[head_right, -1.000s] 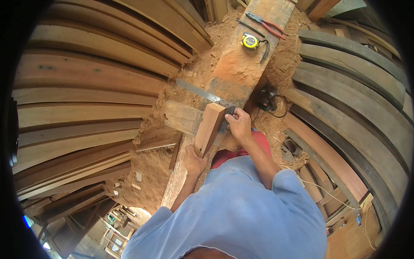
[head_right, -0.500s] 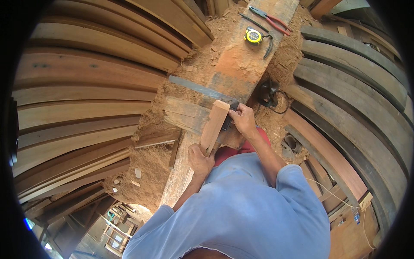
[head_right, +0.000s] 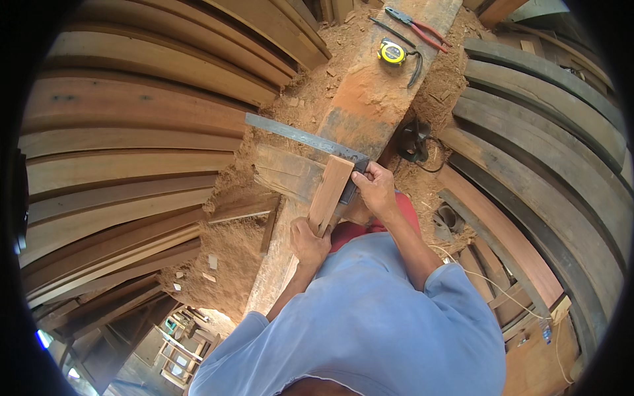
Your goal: The person measures a wooden plank with a tape measure, marks it, and cuts it using a circular saw. They then use a square ruler to mark another plank before cutting it as well. The cut pieces are placed aside among other wood planks.
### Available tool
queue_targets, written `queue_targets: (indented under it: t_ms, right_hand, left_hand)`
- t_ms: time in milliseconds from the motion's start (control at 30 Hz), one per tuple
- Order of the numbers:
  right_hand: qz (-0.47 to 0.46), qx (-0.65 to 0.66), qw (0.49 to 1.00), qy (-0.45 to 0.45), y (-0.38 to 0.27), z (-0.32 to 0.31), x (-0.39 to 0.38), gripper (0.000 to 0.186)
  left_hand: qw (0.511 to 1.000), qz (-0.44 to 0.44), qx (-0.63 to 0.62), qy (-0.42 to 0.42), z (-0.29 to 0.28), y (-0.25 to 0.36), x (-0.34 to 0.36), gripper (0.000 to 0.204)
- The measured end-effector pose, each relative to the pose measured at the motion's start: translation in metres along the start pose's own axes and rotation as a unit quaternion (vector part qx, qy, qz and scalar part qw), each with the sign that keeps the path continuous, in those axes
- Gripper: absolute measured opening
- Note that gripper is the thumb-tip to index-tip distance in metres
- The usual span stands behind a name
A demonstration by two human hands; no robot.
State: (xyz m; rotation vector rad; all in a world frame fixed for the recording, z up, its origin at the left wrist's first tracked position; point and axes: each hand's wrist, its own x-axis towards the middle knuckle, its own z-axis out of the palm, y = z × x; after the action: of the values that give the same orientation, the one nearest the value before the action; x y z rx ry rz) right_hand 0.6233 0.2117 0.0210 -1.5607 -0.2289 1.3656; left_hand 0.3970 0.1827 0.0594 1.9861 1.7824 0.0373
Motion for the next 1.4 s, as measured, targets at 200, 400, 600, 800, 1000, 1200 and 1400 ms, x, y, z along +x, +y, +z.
queue_targets:
  t_ms: [200,400,600,800,1000,1200,1400]
  right_hand:
    - [-0.004,-0.003,1.000,-0.004,-0.009,0.003,-0.003,0.010]
    - [-0.005,-0.033,0.999,-0.011,-0.010,0.002,-0.002,0.012]
    - [-0.001,-0.031,0.999,-0.012,-0.013,0.002,-0.003,0.013]
    - [0.024,0.024,0.999,-0.032,-0.015,0.006,-0.002,0.013]
    - [0.004,0.043,0.999,-0.023,-0.009,-0.001,0.016,0.011]
    - [0.010,0.047,0.999,-0.021,0.011,-0.019,0.028,0.012]
    - [0.016,0.036,0.999,-0.019,0.031,-0.015,0.025,0.012]
  left_hand:
    - [1.000,0.000,0.008,0.005,-0.002,0.002,0.002,0.054]
    - [1.000,0.002,0.010,0.006,-0.002,0.001,0.002,0.053]
    - [1.000,0.014,0.011,0.003,-0.002,0.001,0.002,0.055]
    - [0.999,-0.008,-0.003,-0.053,-0.015,-0.006,0.011,0.056]
    - [0.977,-0.097,-0.128,-0.141,-0.043,-0.038,0.067,0.061]
    - [0.966,-0.122,-0.120,-0.194,-0.004,-0.091,0.099,0.079]
    - [0.962,-0.100,-0.176,-0.182,0.025,-0.096,0.092,0.076]
